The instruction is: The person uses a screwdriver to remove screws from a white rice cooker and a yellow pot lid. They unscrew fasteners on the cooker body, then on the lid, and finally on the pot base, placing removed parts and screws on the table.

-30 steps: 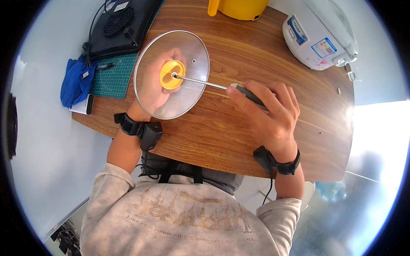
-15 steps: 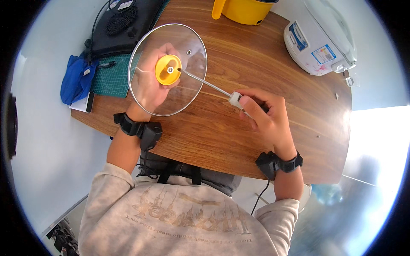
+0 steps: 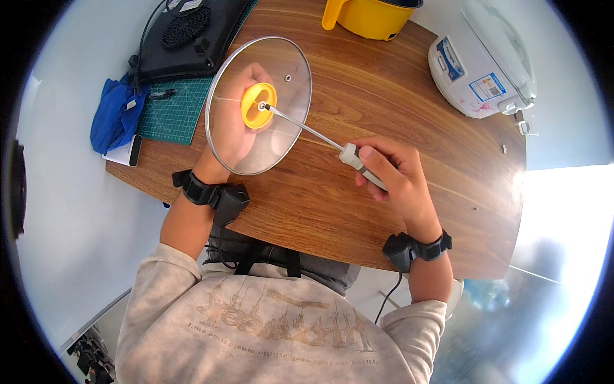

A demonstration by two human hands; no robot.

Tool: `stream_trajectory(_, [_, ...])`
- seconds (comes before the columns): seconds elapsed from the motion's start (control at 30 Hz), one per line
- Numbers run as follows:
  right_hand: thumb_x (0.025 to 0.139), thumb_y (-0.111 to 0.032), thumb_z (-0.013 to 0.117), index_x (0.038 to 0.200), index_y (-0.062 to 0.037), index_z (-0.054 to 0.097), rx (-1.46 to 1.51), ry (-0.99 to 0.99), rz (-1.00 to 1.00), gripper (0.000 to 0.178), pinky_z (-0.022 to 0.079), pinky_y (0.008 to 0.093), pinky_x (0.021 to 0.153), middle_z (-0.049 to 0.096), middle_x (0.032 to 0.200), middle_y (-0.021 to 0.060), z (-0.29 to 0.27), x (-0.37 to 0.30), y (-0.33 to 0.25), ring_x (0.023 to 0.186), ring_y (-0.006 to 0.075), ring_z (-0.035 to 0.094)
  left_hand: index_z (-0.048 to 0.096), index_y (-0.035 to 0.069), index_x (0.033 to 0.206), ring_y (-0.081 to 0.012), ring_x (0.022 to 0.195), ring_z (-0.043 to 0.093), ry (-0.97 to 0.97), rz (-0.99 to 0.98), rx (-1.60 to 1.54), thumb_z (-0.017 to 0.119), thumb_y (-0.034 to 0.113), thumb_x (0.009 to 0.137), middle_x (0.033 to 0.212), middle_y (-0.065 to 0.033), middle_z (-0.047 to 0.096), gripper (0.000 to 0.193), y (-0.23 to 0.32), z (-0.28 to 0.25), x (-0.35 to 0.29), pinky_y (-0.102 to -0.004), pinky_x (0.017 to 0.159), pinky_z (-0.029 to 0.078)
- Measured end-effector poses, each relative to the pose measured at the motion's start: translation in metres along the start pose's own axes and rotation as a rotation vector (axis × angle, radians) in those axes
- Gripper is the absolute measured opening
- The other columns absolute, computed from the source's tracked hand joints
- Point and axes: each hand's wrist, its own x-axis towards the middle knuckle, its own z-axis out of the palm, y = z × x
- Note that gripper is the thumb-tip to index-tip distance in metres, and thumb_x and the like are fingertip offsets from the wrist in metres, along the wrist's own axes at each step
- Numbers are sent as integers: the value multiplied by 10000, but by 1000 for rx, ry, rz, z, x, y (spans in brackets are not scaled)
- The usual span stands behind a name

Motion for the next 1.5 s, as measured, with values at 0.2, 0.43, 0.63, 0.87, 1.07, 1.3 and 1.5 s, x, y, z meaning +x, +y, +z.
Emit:
stream_trajectory(0.2, [1037, -229, 555, 1156, 61, 669, 86, -22, 57, 334, 348, 206, 442, 653, 823, 105, 0, 2, 5, 579, 84, 537, 517, 132, 877, -24, 614, 472, 34, 5, 31, 447, 229, 1023, 746, 44, 497, 189, 2, 4, -2, -172, 482, 335])
stream_trajectory(0.43, [1047, -240, 562, 1142, 40, 687, 120, -12, 27, 321, 333, 205, 441, 651, 729, 80, 2, 2, 6, 488, 56, 446, 513, 122, 870, -24, 625, 471, 28, 21, 31, 432, 216, 1036, 745, 40, 494, 207, 1, 3, -1, -174, 501, 342])
stream_trajectory(0.63, [1049, -249, 558, 1138, 38, 685, 92, -26, 24, 326, 335, 202, 444, 646, 722, 67, 3, 3, 5, 489, 48, 444, 518, 121, 879, -27, 641, 477, 69, 12, -7, 427, 214, 1041, 760, 34, 510, 208, 1, 7, -1, -177, 510, 352])
stream_trajectory(0.87, [1064, -282, 535, 1108, 6, 662, -23, -95, 36, 318, 354, 198, 457, 643, 721, 40, 2, 2, 0, 500, 42, 460, 537, 125, 911, -39, 673, 506, 76, 106, 40, 435, 217, 1030, 791, 27, 535, 182, -3, 7, -1, -176, 532, 383])
stream_trajectory(1.07, [1089, -301, 490, 1143, -15, 610, -50, -154, 69, 315, 383, 205, 466, 654, 754, 46, 7, -2, -4, 506, 51, 477, 531, 140, 981, -59, 752, 527, 76, 380, 455, 444, 227, 1023, 877, 12, 546, 130, -15, -4, 2, -198, 569, 418])
stream_trajectory(1.3, [1105, -304, 451, 1143, -35, 589, -40, -187, 94, 305, 391, 210, 464, 658, 760, 46, 7, -3, -5, 515, 52, 485, 494, 171, 1078, -86, 834, 550, 124, 119, 99, 477, 351, 1009, 951, 0, 554, 194, -13, -3, -1, -232, 618, 463])
stream_trajectory(1.5, [1109, -296, 441, 1141, -39, 593, -9, -183, 100, 300, 387, 210, 466, 659, 759, 43, 7, -3, -4, 517, 52, 483, 482, 171, 1099, -89, 848, 556, 147, 120, 127, 475, 368, 1010, 980, -4, 568, 216, -8, 1, -3, -236, 620, 476])
